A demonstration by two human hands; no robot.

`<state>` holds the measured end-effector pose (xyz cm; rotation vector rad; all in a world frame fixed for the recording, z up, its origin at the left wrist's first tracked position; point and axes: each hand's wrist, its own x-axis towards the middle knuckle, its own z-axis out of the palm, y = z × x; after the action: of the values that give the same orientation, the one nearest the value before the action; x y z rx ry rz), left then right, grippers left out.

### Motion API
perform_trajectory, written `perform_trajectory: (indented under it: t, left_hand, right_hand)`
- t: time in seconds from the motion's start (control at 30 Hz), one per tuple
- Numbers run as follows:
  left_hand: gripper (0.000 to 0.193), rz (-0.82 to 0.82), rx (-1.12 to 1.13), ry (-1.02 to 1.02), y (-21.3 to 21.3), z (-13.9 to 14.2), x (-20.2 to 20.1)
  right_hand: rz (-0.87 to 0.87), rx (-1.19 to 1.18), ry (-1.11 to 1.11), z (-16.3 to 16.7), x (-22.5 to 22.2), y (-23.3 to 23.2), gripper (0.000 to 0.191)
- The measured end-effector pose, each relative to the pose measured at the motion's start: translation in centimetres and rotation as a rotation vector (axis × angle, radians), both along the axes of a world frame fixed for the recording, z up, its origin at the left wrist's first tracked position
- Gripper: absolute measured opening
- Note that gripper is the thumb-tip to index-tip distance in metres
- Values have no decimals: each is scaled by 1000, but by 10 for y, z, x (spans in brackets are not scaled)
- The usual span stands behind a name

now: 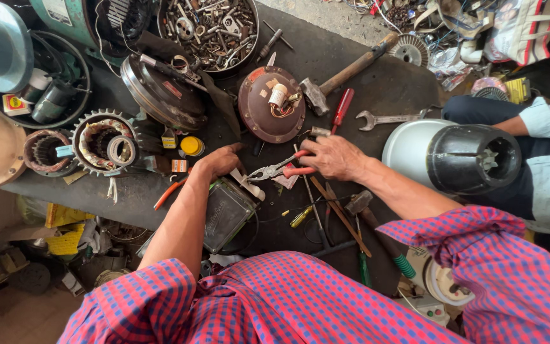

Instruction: The person uses pliers to strip and adjust wires on a small electrical component, then uses a T-handle wrench to tighten bolts on a motor housing. The person handles multiple tools and components on a cluttered workbench.

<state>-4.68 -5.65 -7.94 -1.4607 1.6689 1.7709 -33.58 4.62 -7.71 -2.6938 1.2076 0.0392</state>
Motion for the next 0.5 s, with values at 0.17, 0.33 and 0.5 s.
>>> perform_trajectory:
  t: [0.17, 0.33, 0.5]
  left_hand:
    - [89, 7, 34, -7, 1, -1, -3]
    - [86, 0, -1, -33, 0, -6, -7]
    - [84, 5, -21, -39, 1, -7, -7]
  right_hand:
    - [-145, 288, -134, 5, 3, 1, 37]
    - [-261, 568, 117, 24, 12, -29, 30]
    - [-222, 681, 218, 44, 24, -60, 30]
